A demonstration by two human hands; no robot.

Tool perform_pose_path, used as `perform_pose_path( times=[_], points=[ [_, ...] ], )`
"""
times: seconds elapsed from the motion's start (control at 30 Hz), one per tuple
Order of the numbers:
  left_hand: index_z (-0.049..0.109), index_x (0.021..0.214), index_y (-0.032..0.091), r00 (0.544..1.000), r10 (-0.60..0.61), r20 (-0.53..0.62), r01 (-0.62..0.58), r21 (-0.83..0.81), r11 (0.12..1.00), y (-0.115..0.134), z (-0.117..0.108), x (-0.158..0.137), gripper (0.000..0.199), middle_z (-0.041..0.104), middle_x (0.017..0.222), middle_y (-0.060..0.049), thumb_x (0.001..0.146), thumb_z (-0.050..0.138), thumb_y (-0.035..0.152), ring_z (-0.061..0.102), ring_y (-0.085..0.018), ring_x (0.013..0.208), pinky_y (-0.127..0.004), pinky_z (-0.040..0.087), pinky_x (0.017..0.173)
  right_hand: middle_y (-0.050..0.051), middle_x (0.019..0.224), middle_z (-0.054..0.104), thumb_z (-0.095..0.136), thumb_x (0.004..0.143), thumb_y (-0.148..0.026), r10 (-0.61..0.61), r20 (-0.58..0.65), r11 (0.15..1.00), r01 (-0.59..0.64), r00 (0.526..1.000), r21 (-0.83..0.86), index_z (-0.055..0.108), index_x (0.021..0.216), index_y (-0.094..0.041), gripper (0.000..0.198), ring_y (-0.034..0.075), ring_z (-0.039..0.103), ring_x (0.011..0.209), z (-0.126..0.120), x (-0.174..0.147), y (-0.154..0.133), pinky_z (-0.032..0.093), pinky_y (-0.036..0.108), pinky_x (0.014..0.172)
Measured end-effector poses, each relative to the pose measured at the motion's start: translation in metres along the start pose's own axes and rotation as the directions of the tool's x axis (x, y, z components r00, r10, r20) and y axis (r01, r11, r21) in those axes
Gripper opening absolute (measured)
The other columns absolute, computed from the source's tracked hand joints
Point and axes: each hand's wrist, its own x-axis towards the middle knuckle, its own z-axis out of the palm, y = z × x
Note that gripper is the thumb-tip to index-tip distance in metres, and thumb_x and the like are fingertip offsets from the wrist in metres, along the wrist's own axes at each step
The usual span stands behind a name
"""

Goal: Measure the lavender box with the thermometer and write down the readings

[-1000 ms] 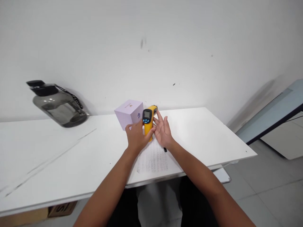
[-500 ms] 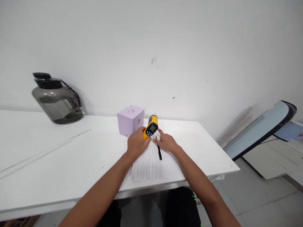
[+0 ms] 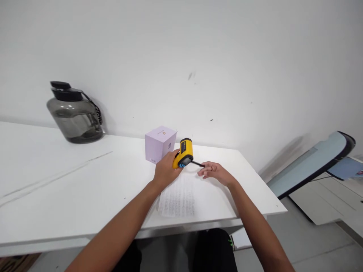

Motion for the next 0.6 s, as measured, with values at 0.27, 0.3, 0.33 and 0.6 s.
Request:
perform_pose_path(
  times=[0.27,0.3,0.33,0.6],
  points=[
    [0.053,0.121,0.024,0.989,-0.092,0.115,0.081,0.097,0.992,0.000,0.003,-0.001,0.044,0.066,0.106,-0.005,0.078,0.064,0.030,0.066,-0.023,0.094,-0.031,0.051,0.070,-0.002,0.056,0.051,0.040,0.091,-0.072,-0.151,-0.284,0.988,0.140,0.947,-0.058,0.070,0.093,-0.019,0.061,0.011,0.030,0.047,0.031,0.014,0.054,0.026,0.028,0.050],
    [0.053,0.121,0.024,0.987,-0.094,0.132,0.080,0.113,0.990,-0.001,0.004,-0.001,0.044,0.066,0.107,-0.006,0.079,0.064,0.029,0.066,-0.023,0.095,-0.031,0.050,0.070,-0.001,0.059,0.055,0.040,0.091,-0.071,-0.144,-0.266,0.990,0.137,0.953,-0.045,0.069,0.097,-0.018,0.061,0.011,0.031,0.047,0.033,0.015,0.054,0.027,0.028,0.050],
    [0.053,0.121,0.024,0.985,-0.088,0.150,0.068,0.130,0.989,-0.001,0.005,0.000,0.043,0.066,0.107,-0.006,0.079,0.063,0.029,0.066,-0.023,0.095,-0.032,0.050,0.070,0.000,0.060,0.058,0.041,0.091,-0.070,-0.133,-0.265,0.991,0.124,0.955,-0.050,0.069,0.094,-0.018,0.059,0.012,0.033,0.047,0.034,0.014,0.053,0.029,0.028,0.051],
    [0.053,0.124,0.023,0.938,0.025,0.345,-0.110,0.227,0.968,-0.005,0.015,0.004,0.048,0.066,0.106,-0.008,0.077,0.060,0.017,0.064,-0.025,0.098,-0.034,0.049,0.074,0.003,0.064,0.065,0.056,0.084,-0.047,-0.052,-0.368,0.953,-0.064,0.928,-0.296,0.067,0.061,-0.019,0.038,0.019,0.059,0.069,0.037,0.010,0.036,0.042,0.031,0.067]
  ],
)
